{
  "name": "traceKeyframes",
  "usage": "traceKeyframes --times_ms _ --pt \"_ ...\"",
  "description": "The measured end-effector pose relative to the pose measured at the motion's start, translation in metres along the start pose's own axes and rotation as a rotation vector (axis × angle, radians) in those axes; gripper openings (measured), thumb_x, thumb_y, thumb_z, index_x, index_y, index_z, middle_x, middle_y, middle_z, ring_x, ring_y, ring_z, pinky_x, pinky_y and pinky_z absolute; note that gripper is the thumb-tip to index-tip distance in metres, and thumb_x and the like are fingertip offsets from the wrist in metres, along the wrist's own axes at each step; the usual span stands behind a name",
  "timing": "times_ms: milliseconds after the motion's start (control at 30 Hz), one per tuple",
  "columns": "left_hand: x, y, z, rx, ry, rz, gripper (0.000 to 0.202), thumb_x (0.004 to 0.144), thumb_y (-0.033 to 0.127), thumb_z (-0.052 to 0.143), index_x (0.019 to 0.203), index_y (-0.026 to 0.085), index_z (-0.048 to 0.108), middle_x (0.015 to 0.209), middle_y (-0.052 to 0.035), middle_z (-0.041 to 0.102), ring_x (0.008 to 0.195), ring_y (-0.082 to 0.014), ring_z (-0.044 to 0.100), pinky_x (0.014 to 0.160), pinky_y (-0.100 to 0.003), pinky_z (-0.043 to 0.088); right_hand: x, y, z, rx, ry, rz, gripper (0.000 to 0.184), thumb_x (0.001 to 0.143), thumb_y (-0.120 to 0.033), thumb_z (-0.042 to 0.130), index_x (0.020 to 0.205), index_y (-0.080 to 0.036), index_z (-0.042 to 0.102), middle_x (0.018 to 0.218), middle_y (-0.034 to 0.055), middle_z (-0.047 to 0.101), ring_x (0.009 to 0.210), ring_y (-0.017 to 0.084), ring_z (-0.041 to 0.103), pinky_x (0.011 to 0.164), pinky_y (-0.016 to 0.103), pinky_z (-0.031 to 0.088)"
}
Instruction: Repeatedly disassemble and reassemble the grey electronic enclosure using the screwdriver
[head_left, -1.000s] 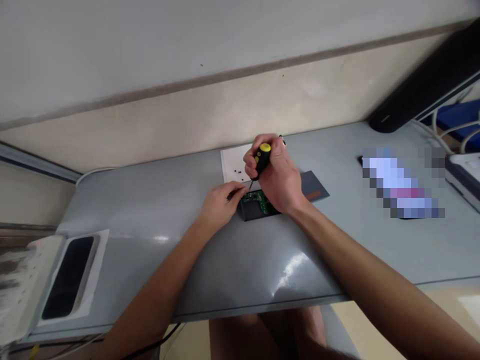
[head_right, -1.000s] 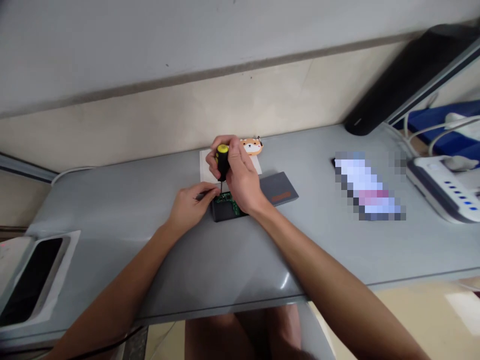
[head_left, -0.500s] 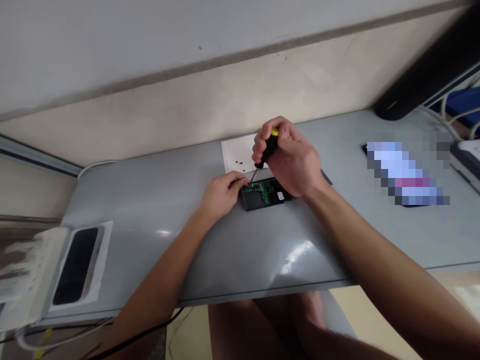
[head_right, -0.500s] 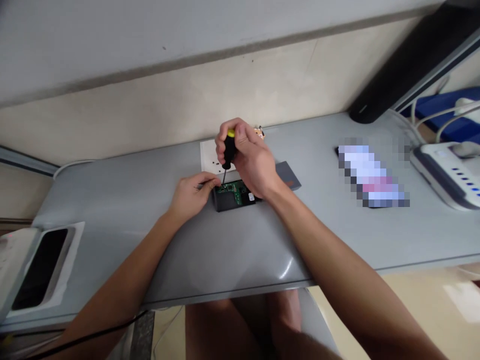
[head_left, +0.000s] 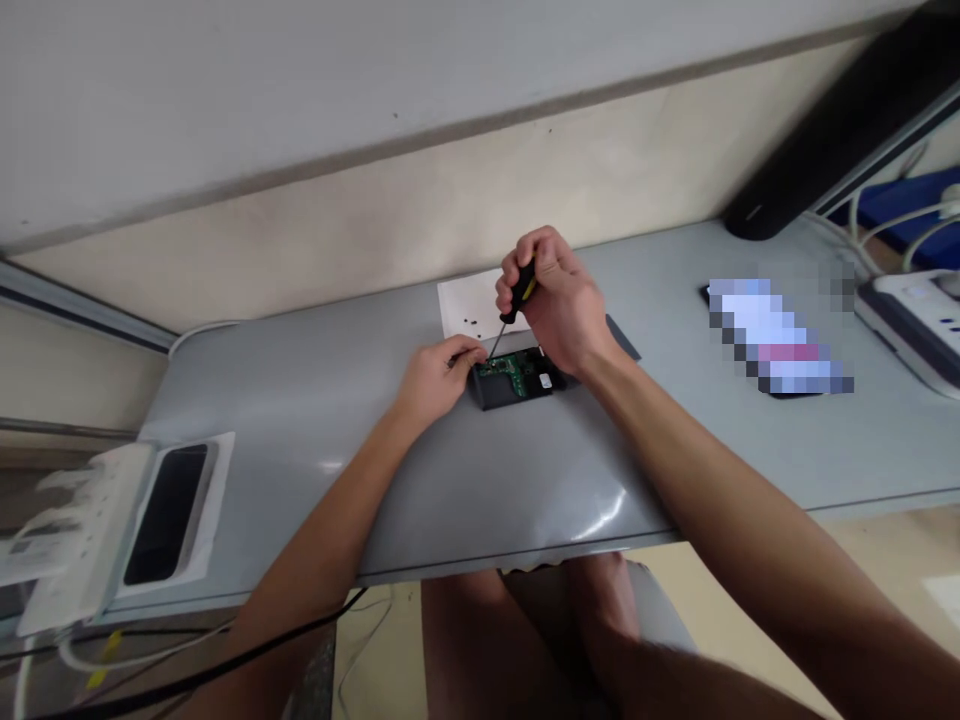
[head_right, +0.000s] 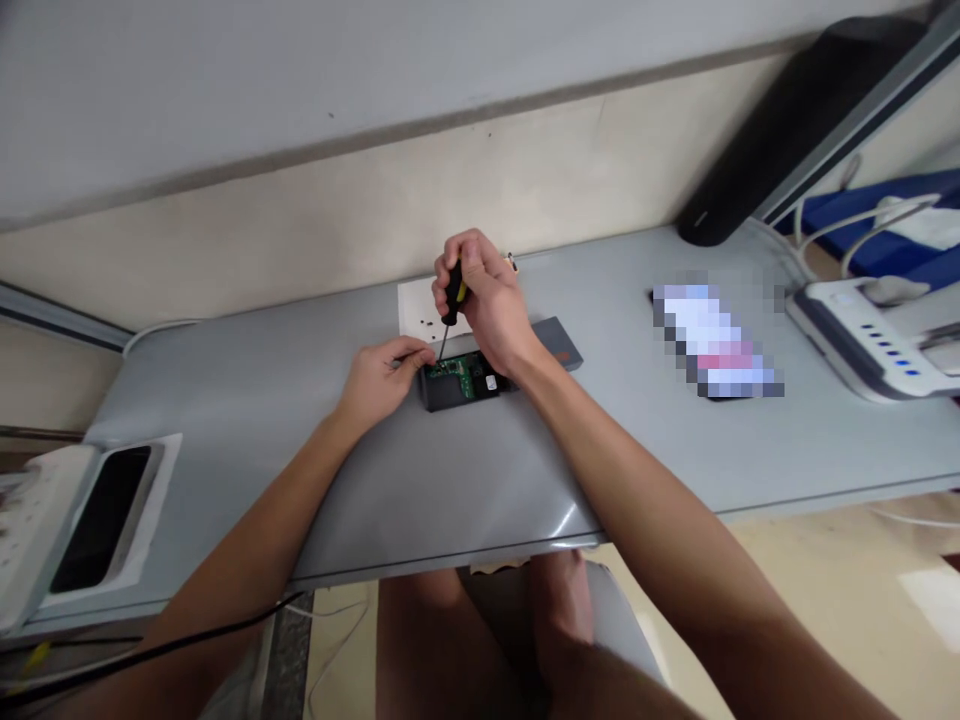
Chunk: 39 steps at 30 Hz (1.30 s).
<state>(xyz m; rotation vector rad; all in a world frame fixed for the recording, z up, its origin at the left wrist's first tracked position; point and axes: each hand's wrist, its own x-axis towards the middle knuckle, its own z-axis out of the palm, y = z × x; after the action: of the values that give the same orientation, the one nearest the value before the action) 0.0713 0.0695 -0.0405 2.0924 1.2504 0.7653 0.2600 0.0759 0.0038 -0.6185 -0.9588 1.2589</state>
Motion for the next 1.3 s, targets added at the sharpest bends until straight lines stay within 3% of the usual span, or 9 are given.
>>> traceKeyframes --times_ms 167,367,500,733,900,1000,1167,1300 --pt "0.000 0.000 -0.001 0.048 0.018 -0.017 0.019 0.101 0.023 0.065 0.093 0.023 0.082 0.091 -0.0005 0.085 0.083 -0.0176 0.079 0.079 -0.025 0.060 -0.003 0.003 0.004 0.058 -0.020 -0.018 0.051 0.099 -0.073 0.066 0.083 -0.027 0.050 0.069 -0.0039 0.046 0.060 0.014 0.048 0.057 0.030 0.047" --pt "0.000 -0.002 -0.001 0.046 0.045 -0.021 0.018 0.099 0.026 0.065 0.093 0.024 0.082 0.090 -0.0001 0.086 0.083 -0.0178 0.079 0.080 -0.025 0.061 -0.006 0.002 0.004 0.053 -0.030 -0.033 0.046 0.096 -0.064 0.075 0.085 -0.028 0.050 0.074 -0.0036 0.050 0.068 0.014 0.051 0.064 0.029 0.050" --pt "-0.001 -0.002 -0.002 0.059 0.053 -0.010 0.020 0.100 0.030 0.065 0.092 0.024 0.082 0.088 -0.0003 0.085 0.080 -0.0173 0.078 0.076 -0.024 0.061 -0.002 -0.005 -0.004 -0.018 -0.036 0.011 0.045 0.102 -0.064 0.067 0.082 -0.026 0.052 0.081 -0.0003 0.056 0.076 0.015 0.058 0.070 0.030 0.054" --pt "-0.001 0.001 -0.004 0.073 0.041 -0.011 0.021 0.100 0.030 0.064 0.092 0.025 0.083 0.091 0.0000 0.086 0.083 -0.0179 0.080 0.079 -0.024 0.063 -0.004 -0.007 -0.004 0.073 0.016 0.075 0.039 0.107 -0.065 0.057 0.096 -0.028 0.056 0.071 -0.0036 0.048 0.066 0.016 0.052 0.066 0.031 0.052" --pt "-0.002 0.001 -0.005 0.067 0.049 0.004 0.021 0.099 0.028 0.063 0.092 0.025 0.083 0.091 0.0006 0.086 0.083 -0.0180 0.080 0.080 -0.025 0.063 -0.011 -0.002 0.002 0.065 0.048 0.023 0.045 0.100 -0.066 0.069 0.087 -0.029 0.048 0.070 -0.0044 0.047 0.064 0.015 0.049 0.064 0.031 0.051" --pt "-0.003 0.000 -0.005 0.063 0.049 0.000 0.021 0.100 0.030 0.064 0.093 0.026 0.083 0.092 0.0004 0.086 0.085 -0.0187 0.080 0.083 -0.026 0.063 -0.012 -0.003 0.002 0.074 0.004 -0.022 0.043 0.098 -0.062 0.074 0.086 -0.028 0.052 0.077 -0.0022 0.053 0.070 0.015 0.053 0.067 0.031 0.052" --pt "-0.004 0.000 -0.004 0.054 0.049 -0.016 0.020 0.101 0.032 0.065 0.094 0.026 0.084 0.094 0.0007 0.087 0.085 -0.0190 0.080 0.082 -0.026 0.064 -0.011 -0.008 0.004 0.039 -0.068 0.035 0.051 0.098 -0.074 0.065 0.083 -0.025 0.059 0.083 0.0013 0.054 0.074 0.016 0.055 0.069 0.033 0.053" --pt "-0.004 0.001 -0.003 0.051 0.043 -0.032 0.019 0.100 0.029 0.067 0.095 0.026 0.084 0.095 0.0005 0.087 0.086 -0.0186 0.080 0.085 -0.026 0.064 -0.011 -0.003 0.012 0.052 0.009 0.021 0.057 0.096 -0.083 0.057 0.086 -0.027 0.057 0.075 -0.0013 0.050 0.065 0.015 0.050 0.062 0.032 0.051"
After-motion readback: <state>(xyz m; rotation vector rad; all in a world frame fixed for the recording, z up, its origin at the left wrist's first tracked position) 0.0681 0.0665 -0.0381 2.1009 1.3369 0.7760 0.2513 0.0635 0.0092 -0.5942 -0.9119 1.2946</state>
